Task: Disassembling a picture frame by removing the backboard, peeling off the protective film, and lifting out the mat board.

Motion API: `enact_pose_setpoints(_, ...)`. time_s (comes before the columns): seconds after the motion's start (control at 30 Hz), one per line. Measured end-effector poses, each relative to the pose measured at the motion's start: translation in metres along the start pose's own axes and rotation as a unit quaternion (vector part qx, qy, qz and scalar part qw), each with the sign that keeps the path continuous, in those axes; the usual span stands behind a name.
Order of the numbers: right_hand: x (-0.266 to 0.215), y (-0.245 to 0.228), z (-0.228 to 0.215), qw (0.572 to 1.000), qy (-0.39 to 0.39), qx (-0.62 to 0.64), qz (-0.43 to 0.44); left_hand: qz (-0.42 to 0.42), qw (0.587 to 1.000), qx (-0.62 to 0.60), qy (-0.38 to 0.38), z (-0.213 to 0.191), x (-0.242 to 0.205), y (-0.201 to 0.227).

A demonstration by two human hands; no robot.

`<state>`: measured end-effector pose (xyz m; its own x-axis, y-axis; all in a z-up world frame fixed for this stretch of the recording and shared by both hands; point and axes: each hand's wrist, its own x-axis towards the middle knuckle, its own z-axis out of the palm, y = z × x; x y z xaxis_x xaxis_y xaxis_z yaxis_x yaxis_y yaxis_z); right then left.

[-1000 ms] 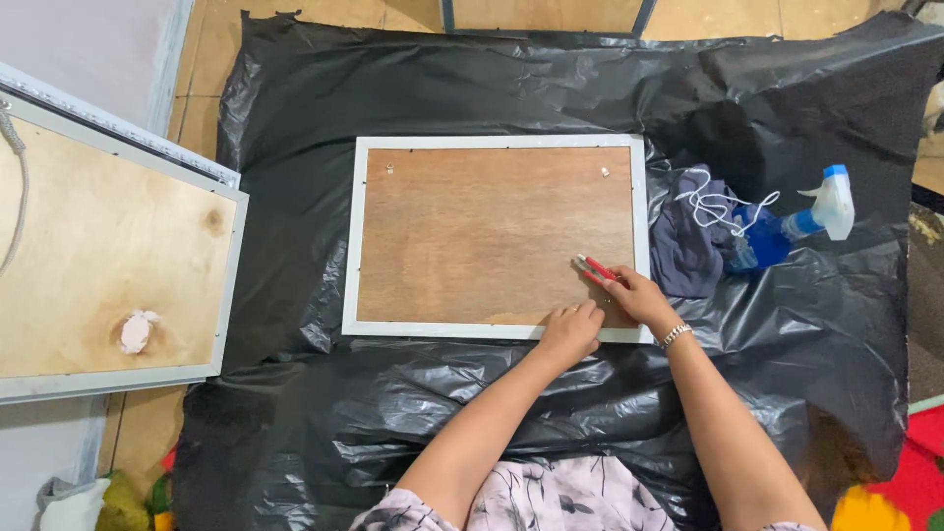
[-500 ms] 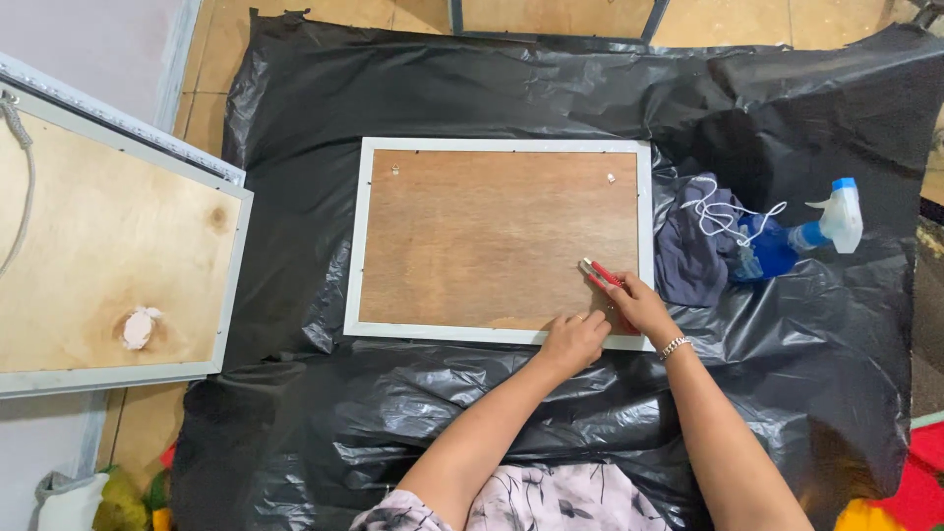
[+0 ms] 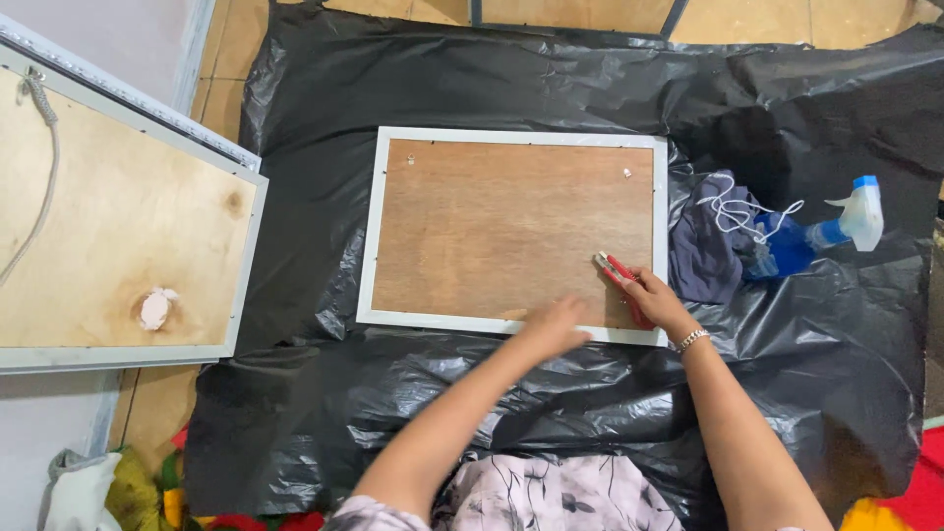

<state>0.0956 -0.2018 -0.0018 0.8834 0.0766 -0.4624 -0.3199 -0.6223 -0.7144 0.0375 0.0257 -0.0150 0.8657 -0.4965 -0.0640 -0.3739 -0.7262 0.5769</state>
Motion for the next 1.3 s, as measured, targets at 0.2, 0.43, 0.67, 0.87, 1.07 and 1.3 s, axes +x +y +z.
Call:
enact_pose_setpoints(0.2,0.025,0.039,0.008,1.000,0.008,-0.020,0.008,-0.203,0.765,-0.590,0.160,-0.038,-0.033,-0.168)
enact_pose_setpoints(0.43,0.042,0.029,0.020,0.995,0.034,-0.033,0.083,-0.398,0.861,-0.123,0.292,-0.125,-0.122,-0.226)
enact_pose_setpoints(0.67,0.041,0.024,0.017,0.984,0.137,0.043,0.103,-0.506,0.832,0.040,0.225,-0.095,-0.152,-0.252)
enact_pose_setpoints(0.87,0.072,0.129,-0.011,0.947,0.231,0.192,0.112,-0.576,0.812,0.001,0.099,-0.129,-0.153,-0.221)
enact_pose_setpoints(1.07,0.050,0.119,-0.017,0.932,0.205,0.282,0.099,-0.601,0.795,-0.039,0.071,-0.155,-0.150,-0.179)
enact_pose_setpoints(1.3,0.028,0.095,-0.025,0.927,0.137,0.337,0.088,-0.580,0.809,-0.079,0.051,-0.143,-0.155,-0.191)
